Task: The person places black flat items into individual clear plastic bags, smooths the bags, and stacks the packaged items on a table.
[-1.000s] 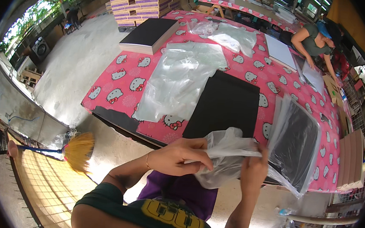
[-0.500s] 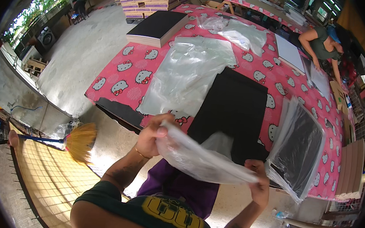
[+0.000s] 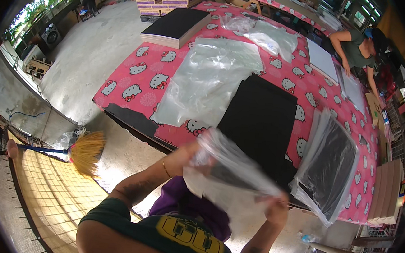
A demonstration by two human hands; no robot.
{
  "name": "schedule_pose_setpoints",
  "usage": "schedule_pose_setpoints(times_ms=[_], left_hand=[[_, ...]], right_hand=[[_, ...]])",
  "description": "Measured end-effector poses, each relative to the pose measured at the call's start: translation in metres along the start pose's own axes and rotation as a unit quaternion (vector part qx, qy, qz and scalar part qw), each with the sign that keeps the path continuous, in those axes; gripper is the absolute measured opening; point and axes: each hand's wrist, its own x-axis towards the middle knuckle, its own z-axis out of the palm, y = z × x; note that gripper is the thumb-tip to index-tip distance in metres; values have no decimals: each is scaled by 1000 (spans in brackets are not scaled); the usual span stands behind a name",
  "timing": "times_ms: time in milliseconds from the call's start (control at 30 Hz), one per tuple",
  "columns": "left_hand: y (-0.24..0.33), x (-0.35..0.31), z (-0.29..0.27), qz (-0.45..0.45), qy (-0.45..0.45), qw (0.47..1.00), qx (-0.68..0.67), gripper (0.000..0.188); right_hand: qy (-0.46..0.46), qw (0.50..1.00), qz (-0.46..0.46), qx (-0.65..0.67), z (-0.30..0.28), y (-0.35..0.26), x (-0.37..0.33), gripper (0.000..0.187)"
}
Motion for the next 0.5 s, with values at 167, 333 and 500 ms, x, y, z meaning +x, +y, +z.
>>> schedule_pose_setpoints(times_ms=[167, 333, 500], left_hand=[[0, -8, 11, -42, -109, 950, 289, 28], [30, -23, 13, 39, 81, 995, 48, 28], [17, -34, -2, -84, -170, 842, 505, 16]], right_hand=[[260, 939, 103, 200, 19, -34, 16, 29], [-53, 979, 188, -62, 19, -32, 2, 34], [263, 912, 94, 301, -11, -13, -47, 60]])
